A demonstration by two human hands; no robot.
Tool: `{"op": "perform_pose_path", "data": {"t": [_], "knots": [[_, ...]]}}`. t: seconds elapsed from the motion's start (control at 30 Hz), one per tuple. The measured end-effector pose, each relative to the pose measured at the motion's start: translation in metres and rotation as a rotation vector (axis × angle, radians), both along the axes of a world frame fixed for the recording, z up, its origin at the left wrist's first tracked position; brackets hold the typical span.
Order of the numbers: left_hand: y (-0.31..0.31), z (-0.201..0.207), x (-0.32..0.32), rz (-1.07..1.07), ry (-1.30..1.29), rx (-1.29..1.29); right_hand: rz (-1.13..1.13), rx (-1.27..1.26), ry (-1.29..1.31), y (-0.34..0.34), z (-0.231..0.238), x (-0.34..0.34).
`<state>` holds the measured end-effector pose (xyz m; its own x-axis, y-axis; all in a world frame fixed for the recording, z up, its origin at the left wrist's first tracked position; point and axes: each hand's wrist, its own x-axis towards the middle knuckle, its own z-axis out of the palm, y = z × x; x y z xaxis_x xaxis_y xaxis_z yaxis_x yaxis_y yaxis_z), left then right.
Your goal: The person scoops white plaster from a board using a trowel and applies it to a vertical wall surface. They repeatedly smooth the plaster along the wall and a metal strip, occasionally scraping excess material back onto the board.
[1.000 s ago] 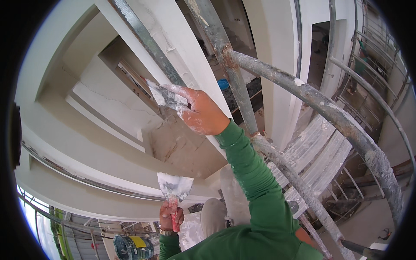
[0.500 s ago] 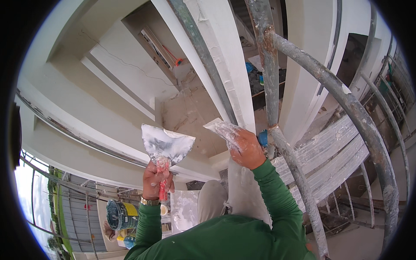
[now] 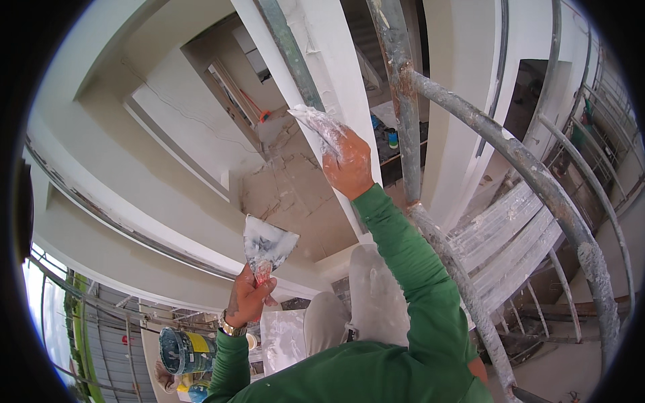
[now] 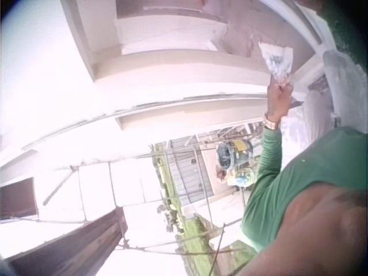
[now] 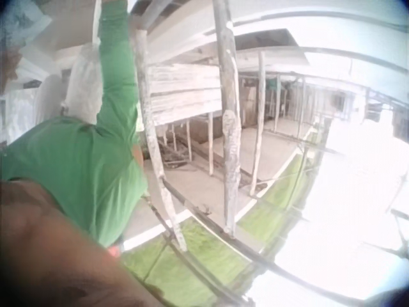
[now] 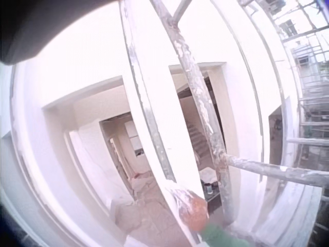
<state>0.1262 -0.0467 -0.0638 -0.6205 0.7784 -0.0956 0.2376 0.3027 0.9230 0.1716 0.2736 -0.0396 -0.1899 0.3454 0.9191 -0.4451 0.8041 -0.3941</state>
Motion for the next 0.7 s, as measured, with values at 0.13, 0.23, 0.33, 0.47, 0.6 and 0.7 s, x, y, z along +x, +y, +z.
{"op": "perform_pose_path", "data": {"t": [0.13, 0.23, 0.33, 0.47, 0.6, 0.7], "knots": [[-0.034, -0.034, 0.001, 0.138, -0.186, 0.107, -0.212, -0.317, 0.120, 0.085, 0.054, -0.055], [-0.057, -0.057, 0.008, 0.227, -0.273, 0.142, -0.159, -0.388, 0.015, 0.116, 0.091, -0.069], [-0.084, -0.073, 0.019, 0.365, -0.296, 0.174, -0.301, -0.224, -0.088, 0.141, 0.109, -0.087], [-0.114, -0.088, 0.021, 0.427, -0.315, 0.145, -0.415, -0.216, -0.123, 0.149, 0.122, -0.101], [-0.128, -0.096, 0.018, 0.475, -0.344, 0.164, -0.540, -0.241, -0.099, 0.144, 0.124, -0.095], [-0.130, -0.094, 0.017, 0.482, -0.323, 0.177, -0.502, -0.285, -0.114, 0.144, 0.115, -0.082]]}}
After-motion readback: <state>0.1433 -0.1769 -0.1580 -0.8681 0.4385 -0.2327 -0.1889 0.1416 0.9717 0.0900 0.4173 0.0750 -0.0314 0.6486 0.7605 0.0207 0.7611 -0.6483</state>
